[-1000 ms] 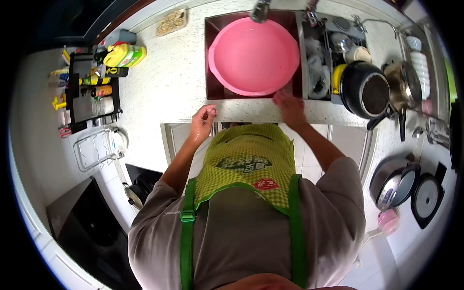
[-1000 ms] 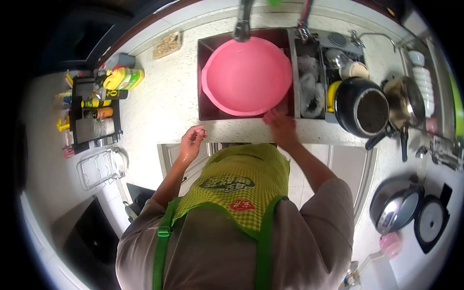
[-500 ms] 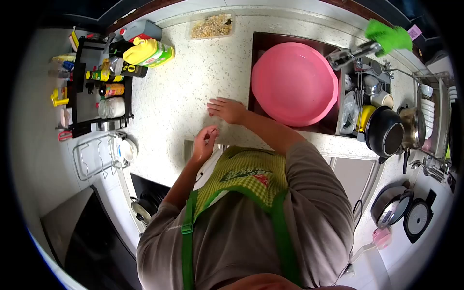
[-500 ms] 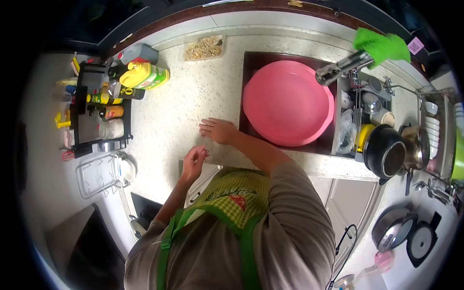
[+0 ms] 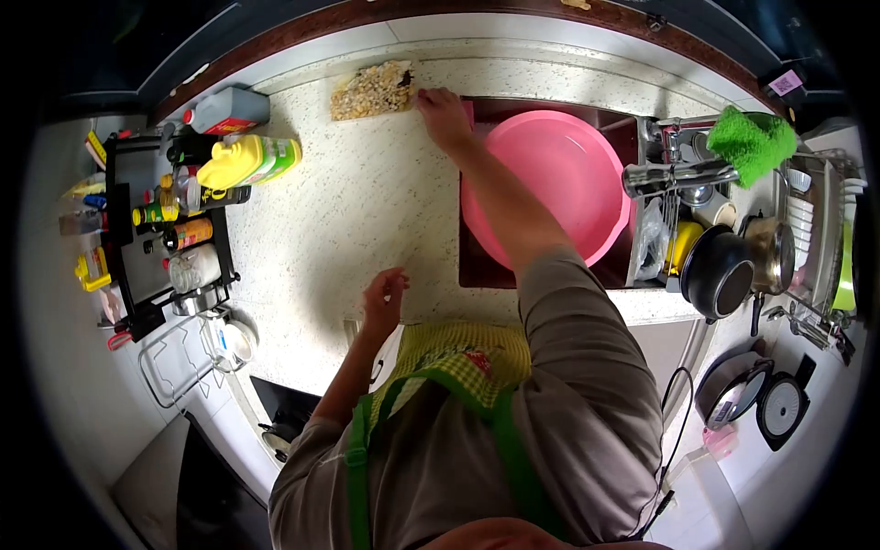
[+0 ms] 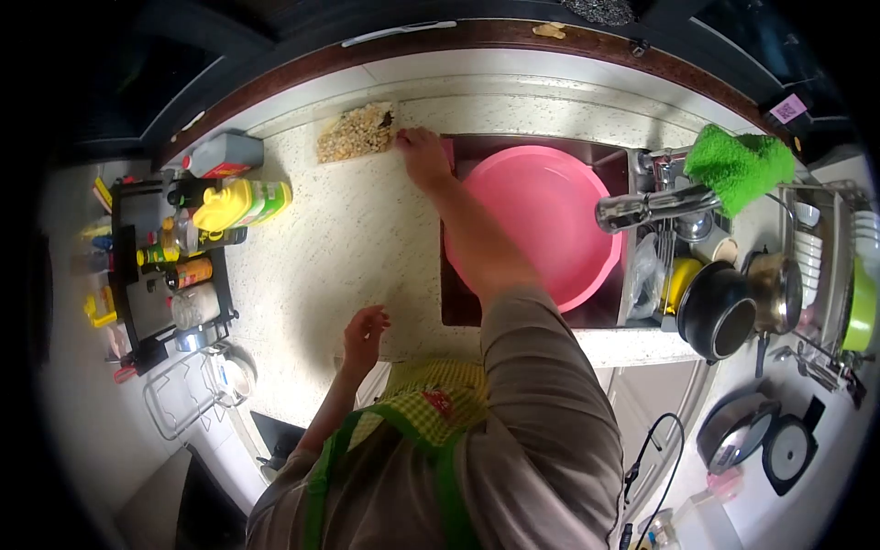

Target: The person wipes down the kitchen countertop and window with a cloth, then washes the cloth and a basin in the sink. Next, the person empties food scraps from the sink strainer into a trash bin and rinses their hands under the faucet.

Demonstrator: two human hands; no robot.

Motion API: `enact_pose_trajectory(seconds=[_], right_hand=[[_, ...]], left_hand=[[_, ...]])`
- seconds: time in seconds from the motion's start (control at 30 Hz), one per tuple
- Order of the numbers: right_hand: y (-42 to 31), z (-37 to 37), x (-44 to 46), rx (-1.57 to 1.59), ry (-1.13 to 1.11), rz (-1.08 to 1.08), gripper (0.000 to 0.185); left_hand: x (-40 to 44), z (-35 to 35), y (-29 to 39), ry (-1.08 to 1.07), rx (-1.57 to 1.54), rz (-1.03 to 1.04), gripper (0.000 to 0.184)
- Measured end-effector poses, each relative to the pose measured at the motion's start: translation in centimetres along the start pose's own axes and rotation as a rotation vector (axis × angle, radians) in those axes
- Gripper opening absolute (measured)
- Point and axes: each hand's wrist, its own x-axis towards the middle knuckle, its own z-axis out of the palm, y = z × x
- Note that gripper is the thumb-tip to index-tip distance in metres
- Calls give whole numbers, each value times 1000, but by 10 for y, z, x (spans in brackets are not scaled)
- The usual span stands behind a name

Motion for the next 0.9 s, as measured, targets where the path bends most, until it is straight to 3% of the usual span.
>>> enact_pose_trajectory(seconds=[0.07,0.13,0.17,0.23,0.27,0.33,0.37,0.43,0.47,0.53,0.57,0.63,0.67,0.73,0.8,0.87,0.9], right_hand=[[22,-6,6,93,7,-29,15],[58,-36,17,-43,2,-6,20],[72,-67,31,223,-74,320,19],[103,-102,22,127,-59,407,17],[122,-108,10,-235,28,151,16],[155,-127,-10,-261,199,158,12],[175,-134,-28,-236,158,305,11],[211,-154,-48,-284,120,601,10],[223,-167,-53,-359,120,756,10],[222,-206,-62,-645,59,643,12],[215,-215,-65,-623,40,695,12],[194,-214,-89,-534,35,706,14],[184,-210,-105,-442,31,714,17],[165,-189,-177,-319,-132,658,22],[149,-165,-258,-249,-482,571,27],[124,-176,-294,-104,-859,622,31],[116,-177,-312,-99,-863,626,31]], left_hand=[[7,8,9,-10,6,-3,21],[21,18,17,-31,39,11,20],[28,26,18,-29,41,9,20],[32,41,17,-73,-20,-26,20],[33,49,23,-85,-12,-40,20],[43,70,41,-218,81,-126,25],[46,82,42,-227,81,-127,25],[53,103,43,-410,164,-320,37],[56,113,53,-415,167,-311,37],[61,131,76,-379,141,-669,51],[63,140,75,-384,141,-667,51],[71,154,60,-220,-321,-1041,57],[75,161,47,-227,-319,-1038,57],[85,172,14,-298,-522,-937,58],[89,174,-5,-326,-564,-909,63],[87,178,-11,-350,-598,-889,69],[87,181,-12,-294,-524,-869,64]])
